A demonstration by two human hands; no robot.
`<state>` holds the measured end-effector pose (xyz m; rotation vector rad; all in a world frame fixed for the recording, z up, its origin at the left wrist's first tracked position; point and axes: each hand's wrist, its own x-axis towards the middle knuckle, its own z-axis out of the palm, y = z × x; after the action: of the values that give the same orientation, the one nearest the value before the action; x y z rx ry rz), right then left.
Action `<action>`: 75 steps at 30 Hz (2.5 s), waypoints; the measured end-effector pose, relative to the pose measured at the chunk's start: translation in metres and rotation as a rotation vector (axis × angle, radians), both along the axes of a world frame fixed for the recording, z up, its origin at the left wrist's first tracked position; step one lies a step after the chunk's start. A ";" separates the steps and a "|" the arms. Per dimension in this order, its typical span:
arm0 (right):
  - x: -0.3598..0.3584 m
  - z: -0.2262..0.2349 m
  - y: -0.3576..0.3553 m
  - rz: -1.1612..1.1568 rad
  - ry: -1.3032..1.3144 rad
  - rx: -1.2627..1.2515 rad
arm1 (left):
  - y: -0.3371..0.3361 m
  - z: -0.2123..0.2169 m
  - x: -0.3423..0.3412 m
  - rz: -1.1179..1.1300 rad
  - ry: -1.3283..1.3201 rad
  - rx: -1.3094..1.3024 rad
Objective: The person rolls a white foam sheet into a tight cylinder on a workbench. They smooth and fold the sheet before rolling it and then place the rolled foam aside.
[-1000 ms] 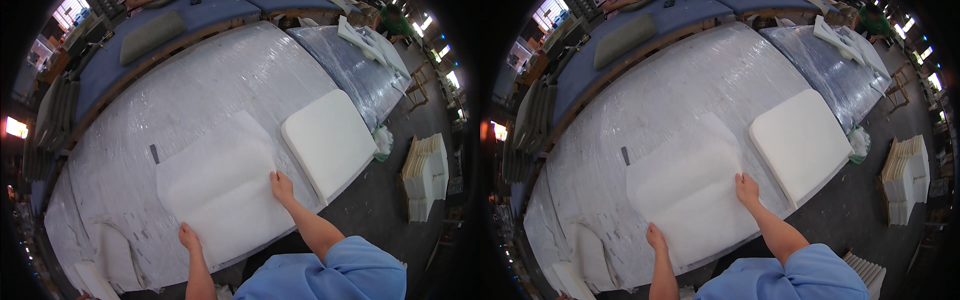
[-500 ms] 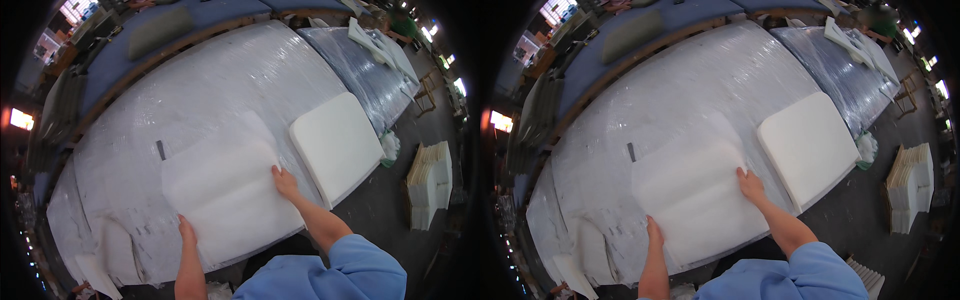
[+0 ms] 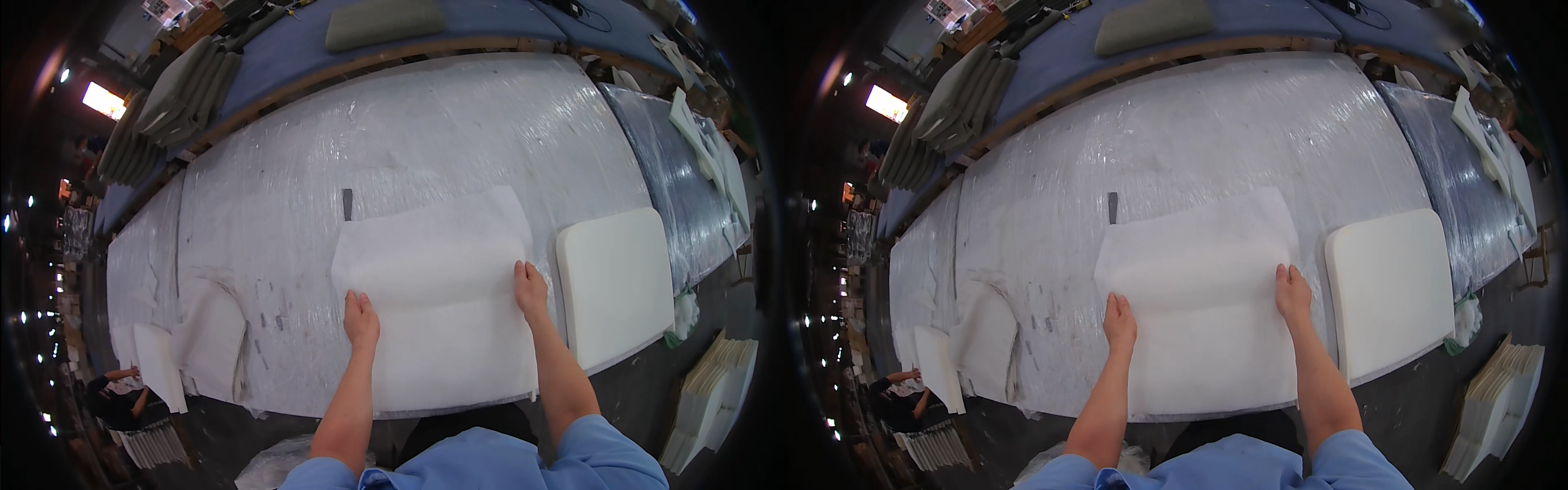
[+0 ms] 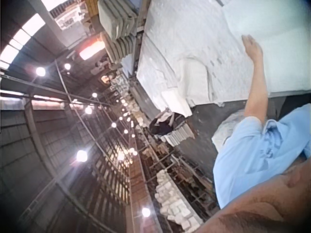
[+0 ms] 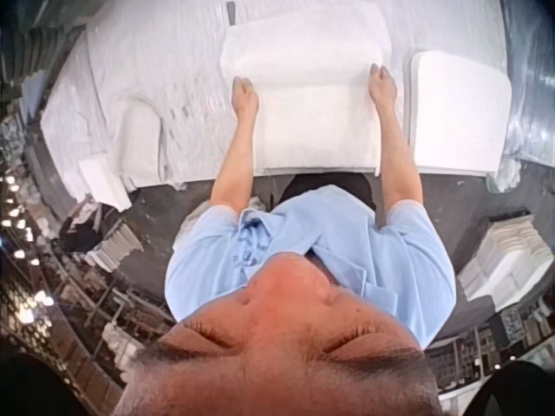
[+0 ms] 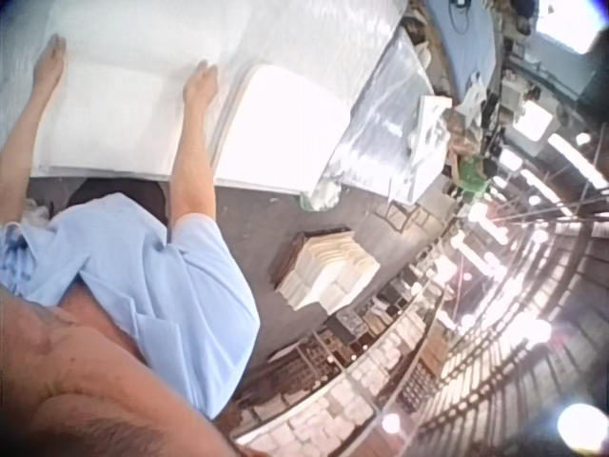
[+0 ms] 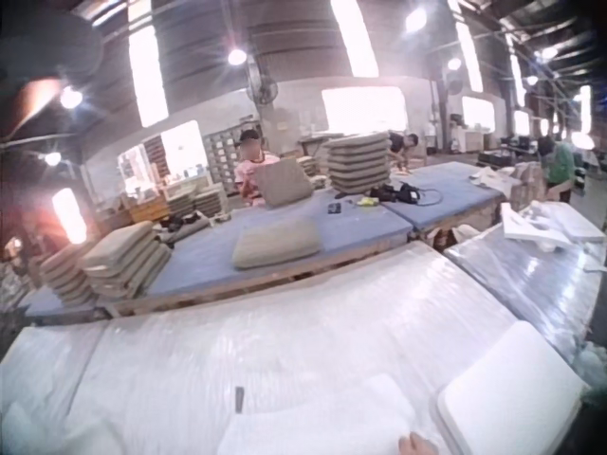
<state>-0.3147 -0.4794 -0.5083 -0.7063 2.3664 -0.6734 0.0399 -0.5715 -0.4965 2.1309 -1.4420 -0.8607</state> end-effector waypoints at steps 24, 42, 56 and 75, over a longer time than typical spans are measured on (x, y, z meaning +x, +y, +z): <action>-0.047 -0.019 -0.034 -0.002 -0.317 0.145 | -0.080 -0.018 0.030 0.222 0.509 0.401; -0.022 -0.001 -0.052 0.032 -0.231 0.023 | -0.073 -0.029 0.015 -0.036 0.112 0.219; -0.052 0.022 0.034 -0.281 -0.562 -0.224 | -0.013 -0.004 0.098 0.205 0.420 0.188; 0.041 -0.011 0.187 -0.161 -0.476 -0.058 | 0.159 -0.024 0.133 -0.006 0.607 0.405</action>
<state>-0.2739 -0.2925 -0.5190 -0.3312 1.9794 -0.8736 0.1727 -0.4128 -0.5200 1.8605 -1.0149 -1.7350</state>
